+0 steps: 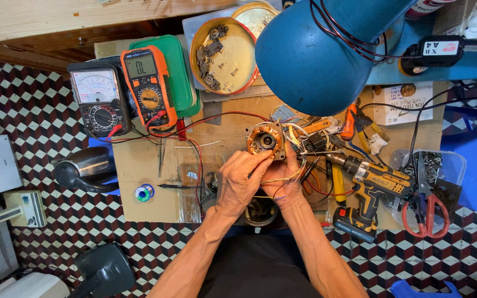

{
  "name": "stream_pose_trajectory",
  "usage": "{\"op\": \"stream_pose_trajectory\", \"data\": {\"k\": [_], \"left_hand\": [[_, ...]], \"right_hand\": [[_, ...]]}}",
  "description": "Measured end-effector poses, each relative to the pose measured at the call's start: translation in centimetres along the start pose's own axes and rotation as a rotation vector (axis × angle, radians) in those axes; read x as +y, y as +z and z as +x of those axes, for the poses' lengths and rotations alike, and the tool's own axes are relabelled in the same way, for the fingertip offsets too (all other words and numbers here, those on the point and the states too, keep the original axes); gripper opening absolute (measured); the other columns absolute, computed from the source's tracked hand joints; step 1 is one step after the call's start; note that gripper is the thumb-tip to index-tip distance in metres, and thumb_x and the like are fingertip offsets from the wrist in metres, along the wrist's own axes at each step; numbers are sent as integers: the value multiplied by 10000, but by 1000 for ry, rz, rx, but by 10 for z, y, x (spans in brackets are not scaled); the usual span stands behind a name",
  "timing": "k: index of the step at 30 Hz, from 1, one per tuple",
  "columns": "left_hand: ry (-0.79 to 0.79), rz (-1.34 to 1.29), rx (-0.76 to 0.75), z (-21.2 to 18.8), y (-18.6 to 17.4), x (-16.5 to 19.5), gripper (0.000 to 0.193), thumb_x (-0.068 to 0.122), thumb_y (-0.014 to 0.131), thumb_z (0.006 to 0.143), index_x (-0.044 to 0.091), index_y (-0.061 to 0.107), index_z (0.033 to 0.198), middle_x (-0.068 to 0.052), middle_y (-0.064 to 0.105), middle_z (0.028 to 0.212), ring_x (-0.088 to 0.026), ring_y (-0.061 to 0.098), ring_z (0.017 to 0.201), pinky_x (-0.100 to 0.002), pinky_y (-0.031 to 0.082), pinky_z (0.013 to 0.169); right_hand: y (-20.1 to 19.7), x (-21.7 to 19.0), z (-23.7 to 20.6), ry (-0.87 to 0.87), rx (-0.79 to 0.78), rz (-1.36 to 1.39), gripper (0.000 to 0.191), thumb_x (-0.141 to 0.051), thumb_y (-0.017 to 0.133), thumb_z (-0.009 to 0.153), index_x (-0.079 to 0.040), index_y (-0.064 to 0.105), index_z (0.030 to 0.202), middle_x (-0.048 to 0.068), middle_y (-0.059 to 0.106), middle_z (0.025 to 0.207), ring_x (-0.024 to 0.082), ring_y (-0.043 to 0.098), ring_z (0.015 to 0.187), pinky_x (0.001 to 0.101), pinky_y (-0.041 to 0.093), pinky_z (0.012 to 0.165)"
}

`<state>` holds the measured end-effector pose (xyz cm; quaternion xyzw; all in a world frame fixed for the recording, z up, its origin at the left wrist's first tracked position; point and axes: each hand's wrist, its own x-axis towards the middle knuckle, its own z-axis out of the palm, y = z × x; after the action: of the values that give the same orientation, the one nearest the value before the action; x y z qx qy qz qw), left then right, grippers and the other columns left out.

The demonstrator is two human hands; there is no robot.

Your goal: The person disassembles a small electric motor, strips and twists wires, and uses a cordless drill to remove screws from the motor housing. They separate the motor into its main components and inspect the internal parts.

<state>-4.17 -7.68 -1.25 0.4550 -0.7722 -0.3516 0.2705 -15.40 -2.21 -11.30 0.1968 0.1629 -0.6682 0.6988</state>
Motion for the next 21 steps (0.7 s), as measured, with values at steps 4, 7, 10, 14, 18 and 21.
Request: {"op": "stream_pose_trajectory", "data": {"k": [4, 7, 10, 14, 18, 21], "left_hand": [[-19, 3, 0, 0, 1, 0, 172, 108, 755, 898, 59, 764, 1063, -76, 707, 866, -241, 658, 782, -355, 545, 696], [-21, -6, -2, 0, 2, 0, 174, 104, 750, 906, 55, 758, 1073, -80, 705, 884, -246, 659, 793, -360, 546, 708], [-39, -23, 2, -1, 3, 1, 187, 100, 749, 909, 51, 749, 1089, -92, 701, 905, -252, 666, 815, -364, 548, 717], [-89, -24, -70, -4, 5, 1, 284, 102, 767, 873, 32, 742, 1147, -111, 671, 842, -262, 638, 744, -380, 529, 677], [55, -34, 4, -3, 6, 2, 268, 80, 741, 919, 43, 723, 1183, -97, 683, 928, -268, 651, 838, -370, 548, 754], [50, -1, -10, -1, 5, 2, 260, 68, 742, 916, 56, 738, 1176, -89, 675, 895, -262, 644, 806, -365, 545, 726]], "right_hand": [[2, -1, 0, -4, -1, 3, 566, -403, 740, 931, -102, 575, 1380, 93, 630, 1354, 259, 589, 1265, 461, 461, 1129], [2, -2, -1, 5, 2, 18, 548, -389, 738, 947, -96, 578, 1382, 88, 629, 1358, 253, 587, 1273, 454, 458, 1142], [-2, -3, 0, 9, 6, 10, 543, -385, 739, 952, -98, 577, 1383, 87, 628, 1357, 255, 587, 1269, 457, 454, 1147], [-11, 0, 2, -42, 54, -13, 566, -408, 721, 936, -102, 573, 1388, 104, 629, 1363, 280, 591, 1264, 462, 447, 1137], [-20, 2, 7, -60, -13, -3, 593, -440, 695, 970, -93, 550, 1429, 110, 611, 1399, 282, 577, 1291, 466, 433, 1170], [-22, 1, 8, -78, -9, -19, 616, -449, 690, 974, -98, 534, 1455, 99, 599, 1427, 272, 573, 1317, 450, 425, 1187]]}}
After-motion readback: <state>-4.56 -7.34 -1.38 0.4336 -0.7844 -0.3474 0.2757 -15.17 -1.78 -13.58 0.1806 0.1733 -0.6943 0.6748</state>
